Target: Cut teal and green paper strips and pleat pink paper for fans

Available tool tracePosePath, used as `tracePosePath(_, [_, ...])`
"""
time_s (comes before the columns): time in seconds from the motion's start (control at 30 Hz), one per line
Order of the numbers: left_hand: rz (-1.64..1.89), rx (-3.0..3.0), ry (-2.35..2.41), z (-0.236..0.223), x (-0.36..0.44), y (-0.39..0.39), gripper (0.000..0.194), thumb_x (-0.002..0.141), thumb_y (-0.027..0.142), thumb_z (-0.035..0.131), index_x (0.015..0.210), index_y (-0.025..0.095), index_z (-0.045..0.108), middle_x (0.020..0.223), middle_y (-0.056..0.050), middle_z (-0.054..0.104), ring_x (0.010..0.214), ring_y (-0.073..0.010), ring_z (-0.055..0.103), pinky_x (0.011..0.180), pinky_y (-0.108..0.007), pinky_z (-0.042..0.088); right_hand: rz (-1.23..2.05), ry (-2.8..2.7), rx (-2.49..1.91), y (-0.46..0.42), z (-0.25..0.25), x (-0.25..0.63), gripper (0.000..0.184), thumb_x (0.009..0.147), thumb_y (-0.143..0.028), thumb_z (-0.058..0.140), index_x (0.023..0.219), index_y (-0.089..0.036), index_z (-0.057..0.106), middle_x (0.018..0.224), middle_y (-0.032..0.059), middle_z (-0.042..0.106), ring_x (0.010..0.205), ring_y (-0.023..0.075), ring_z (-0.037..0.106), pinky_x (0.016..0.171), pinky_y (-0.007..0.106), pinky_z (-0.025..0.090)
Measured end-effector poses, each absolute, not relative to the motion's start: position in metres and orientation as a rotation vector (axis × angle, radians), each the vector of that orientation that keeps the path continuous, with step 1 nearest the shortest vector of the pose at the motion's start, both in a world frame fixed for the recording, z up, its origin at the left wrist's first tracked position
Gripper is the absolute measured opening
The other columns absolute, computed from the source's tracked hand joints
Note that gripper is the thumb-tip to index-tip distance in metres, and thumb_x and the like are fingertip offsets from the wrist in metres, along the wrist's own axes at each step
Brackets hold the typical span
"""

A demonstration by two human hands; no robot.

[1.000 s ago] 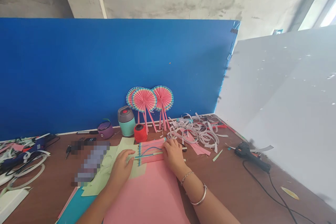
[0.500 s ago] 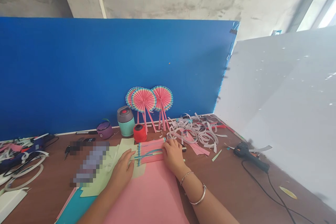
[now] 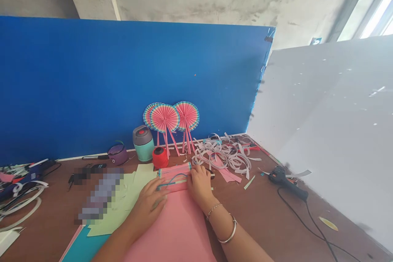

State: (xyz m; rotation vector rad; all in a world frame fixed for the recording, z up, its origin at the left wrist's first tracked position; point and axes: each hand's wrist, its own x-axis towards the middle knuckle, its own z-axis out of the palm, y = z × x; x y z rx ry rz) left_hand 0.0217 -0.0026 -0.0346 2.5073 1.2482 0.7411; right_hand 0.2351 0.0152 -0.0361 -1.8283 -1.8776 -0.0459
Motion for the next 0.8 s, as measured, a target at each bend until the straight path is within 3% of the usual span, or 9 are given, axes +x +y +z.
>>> tracePosePath(0.33, [0.672,2.459,1.476,-0.058,0.016,0.01,0.043,0.085,0.031,0.043,0.126,0.019,0.05,0.134,-0.011,0.049,0.127,-0.0269,0.039,0.105,-0.053,0.028,-0.028,-1.957,-1.747,0.015,-0.039,0.237,0.019,0.084,-0.012,0.046,0.086,-0.022,0.062,0.102,0.0051,0.058,0.095,0.0202,0.047,0.079,0.032,0.031])
tracePosePath(0.8, [0.926,2.445,1.52,-0.064,0.011,0.018,0.03,0.083,0.028,0.044,0.104,0.021,0.063,0.113,-0.009,0.063,0.112,-0.0265,0.053,0.097,-0.048,0.041,-0.015,-1.886,-1.829,0.016,-0.044,0.235,0.026,0.078,-0.005,0.043,0.088,-0.021,0.061,0.104,0.0065,0.059,0.095,0.0214,0.047,0.078,0.032,0.031])
